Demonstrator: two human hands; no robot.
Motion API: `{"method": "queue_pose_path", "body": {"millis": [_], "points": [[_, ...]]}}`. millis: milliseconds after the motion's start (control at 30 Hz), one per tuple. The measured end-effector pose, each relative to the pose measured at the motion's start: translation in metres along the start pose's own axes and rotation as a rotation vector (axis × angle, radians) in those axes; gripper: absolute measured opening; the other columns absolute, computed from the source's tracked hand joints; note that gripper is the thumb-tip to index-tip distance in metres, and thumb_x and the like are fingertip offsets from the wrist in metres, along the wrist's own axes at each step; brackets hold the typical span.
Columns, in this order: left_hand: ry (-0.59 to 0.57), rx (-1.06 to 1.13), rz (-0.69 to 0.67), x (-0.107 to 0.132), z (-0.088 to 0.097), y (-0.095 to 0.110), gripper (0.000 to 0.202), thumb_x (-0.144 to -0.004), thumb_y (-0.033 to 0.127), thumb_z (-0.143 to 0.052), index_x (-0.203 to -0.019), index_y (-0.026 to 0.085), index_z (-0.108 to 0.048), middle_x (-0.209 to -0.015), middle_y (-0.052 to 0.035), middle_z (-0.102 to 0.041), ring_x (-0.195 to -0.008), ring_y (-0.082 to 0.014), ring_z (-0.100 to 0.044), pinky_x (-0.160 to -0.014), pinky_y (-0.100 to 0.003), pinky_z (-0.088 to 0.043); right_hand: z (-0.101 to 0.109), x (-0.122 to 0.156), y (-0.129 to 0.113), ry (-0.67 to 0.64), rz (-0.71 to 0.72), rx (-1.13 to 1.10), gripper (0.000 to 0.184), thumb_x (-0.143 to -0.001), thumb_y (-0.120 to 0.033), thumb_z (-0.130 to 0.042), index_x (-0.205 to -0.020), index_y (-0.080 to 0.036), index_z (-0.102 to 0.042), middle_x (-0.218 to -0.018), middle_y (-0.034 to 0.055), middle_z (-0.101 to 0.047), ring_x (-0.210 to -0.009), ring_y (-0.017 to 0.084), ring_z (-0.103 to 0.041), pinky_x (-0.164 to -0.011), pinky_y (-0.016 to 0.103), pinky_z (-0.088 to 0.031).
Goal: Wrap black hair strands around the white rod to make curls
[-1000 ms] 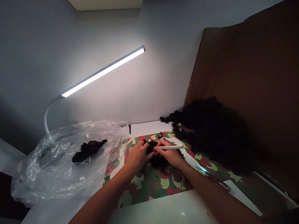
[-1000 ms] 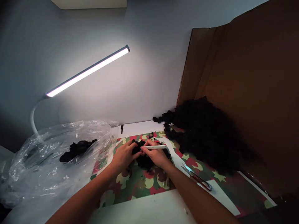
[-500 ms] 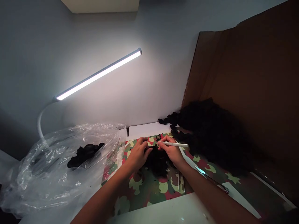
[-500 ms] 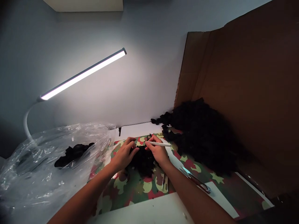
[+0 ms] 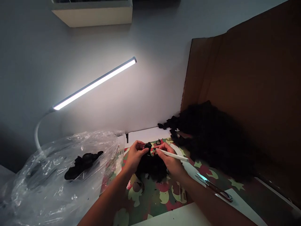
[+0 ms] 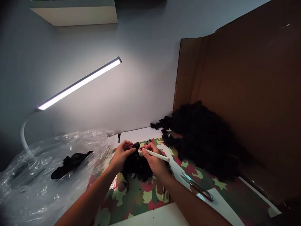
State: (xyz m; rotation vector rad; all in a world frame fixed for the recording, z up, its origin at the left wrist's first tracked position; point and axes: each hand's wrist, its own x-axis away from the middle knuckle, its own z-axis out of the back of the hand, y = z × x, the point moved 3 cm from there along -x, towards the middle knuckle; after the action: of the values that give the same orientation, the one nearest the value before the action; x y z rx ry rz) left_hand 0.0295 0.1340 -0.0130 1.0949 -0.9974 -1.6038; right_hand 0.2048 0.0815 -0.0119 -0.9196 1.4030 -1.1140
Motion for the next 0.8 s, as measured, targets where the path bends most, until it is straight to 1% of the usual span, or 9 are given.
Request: {"method": "queue_pose_path", "body": {"millis": [67, 167, 267, 333, 400, 500, 567, 667, 800], "points": [[0.029, 0.087, 0.010, 0.008, 0.003, 0.006, 0.028, -0.079, 0.035, -0.071, -0.101, 0.018, -0.066, -0.084, -0.0030, -0.069, -0.079, -0.0182, -0.066, -0.071, -0.028, -0.050, -0.006, 0.005, 0.001, -0.027, -0.018, 0.019, 0.030, -0.089, -0.049, -0.064, -0.078, -0.023, -0.054, -0.098, 0.0051, -0.071, -0.091, 0.024, -0.065, -0.080, 0.035, -0.050], [0.056, 0.207, 0.033, 0.017, 0.001, 0.015, 0.028, -0.073, 0.033, -0.077, -0.096, 0.018, -0.070, -0.092, -0.0060, -0.073, -0.087, -0.0214, -0.067, -0.079, -0.031, -0.051, -0.012, 0.010, 0.004, -0.016, -0.030, 0.004, 0.031, -0.090, -0.050, -0.061, -0.078, -0.024, -0.050, -0.094, 0.0044, -0.071, -0.086, 0.024, -0.065, -0.077, 0.035, -0.050], [0.072, 0.163, 0.019, 0.022, -0.004, 0.022, 0.025, -0.073, 0.033, -0.077, -0.092, 0.019, -0.067, -0.094, -0.0055, -0.072, -0.089, -0.0215, -0.066, -0.078, -0.031, -0.051, -0.012, 0.012, 0.003, 0.005, -0.007, 0.004, 0.030, -0.091, -0.049, -0.060, -0.078, -0.024, -0.049, -0.097, 0.0054, -0.071, -0.094, 0.025, -0.065, -0.081, 0.036, -0.051], [0.103, 0.110, -0.012, 0.024, -0.006, 0.025, 0.023, -0.074, 0.032, -0.076, -0.087, 0.021, -0.063, -0.090, -0.0034, -0.068, -0.088, -0.0208, -0.065, -0.076, -0.029, -0.051, -0.012, 0.013, -0.001, 0.010, 0.024, 0.037, 0.029, -0.092, -0.048, -0.059, -0.078, -0.025, -0.049, -0.103, 0.0067, -0.072, -0.101, 0.027, -0.065, -0.085, 0.037, -0.050], [0.134, 0.080, -0.035, 0.025, -0.007, 0.026, 0.022, -0.074, 0.033, -0.075, -0.083, 0.022, -0.058, -0.086, -0.0013, -0.064, -0.086, -0.0196, -0.063, -0.073, -0.028, -0.050, -0.011, 0.015, -0.006, 0.009, 0.047, 0.091, 0.027, -0.094, -0.046, -0.057, -0.079, -0.025, -0.050, -0.102, 0.0066, -0.072, -0.103, 0.027, -0.065, -0.086, 0.037, -0.050], [0.143, 0.072, -0.042, 0.028, -0.009, 0.026, 0.023, -0.075, 0.033, -0.074, -0.078, 0.022, -0.054, -0.082, 0.0004, -0.062, -0.082, -0.0183, -0.062, -0.071, -0.027, -0.049, -0.011, 0.018, -0.012, 0.008, 0.063, 0.177, 0.023, -0.096, -0.042, -0.055, -0.081, -0.025, -0.053, -0.088, 0.0038, -0.070, -0.095, 0.026, -0.065, -0.082, 0.036, -0.050], [0.139, 0.069, -0.034, 0.030, -0.010, 0.026, 0.023, -0.076, 0.034, -0.073, -0.076, 0.022, -0.053, -0.081, 0.0005, -0.062, -0.080, -0.0179, -0.061, -0.071, -0.027, -0.047, -0.012, 0.020, -0.013, 0.010, 0.082, 0.228, 0.019, -0.097, -0.039, -0.054, -0.084, -0.025, -0.054, -0.083, 0.0025, -0.067, -0.088, 0.024, -0.064, -0.078, 0.035, -0.050], [0.158, 0.104, -0.016, 0.032, -0.012, 0.026, 0.021, -0.076, 0.031, -0.073, -0.076, 0.022, -0.054, -0.079, 0.0005, -0.062, -0.078, -0.0173, -0.060, -0.072, -0.027, -0.047, -0.014, 0.019, -0.015, -0.020, 0.131, 0.291, 0.014, -0.099, -0.032, -0.049, -0.089, -0.025, -0.055, -0.087, 0.0023, -0.064, -0.081, 0.022, -0.062, -0.075, 0.034, -0.048], [0.151, 0.288, 0.085, 0.033, -0.014, 0.022, 0.024, -0.071, 0.028, -0.075, -0.085, 0.021, -0.057, -0.079, 0.0002, -0.067, -0.073, -0.0161, -0.062, -0.069, -0.027, -0.047, -0.017, 0.016, -0.021, -0.033, 0.224, 0.370, 0.016, -0.100, -0.023, -0.042, -0.090, -0.025, -0.054, -0.090, 0.0030, -0.062, -0.083, 0.022, -0.060, -0.075, 0.033, -0.048]]}}
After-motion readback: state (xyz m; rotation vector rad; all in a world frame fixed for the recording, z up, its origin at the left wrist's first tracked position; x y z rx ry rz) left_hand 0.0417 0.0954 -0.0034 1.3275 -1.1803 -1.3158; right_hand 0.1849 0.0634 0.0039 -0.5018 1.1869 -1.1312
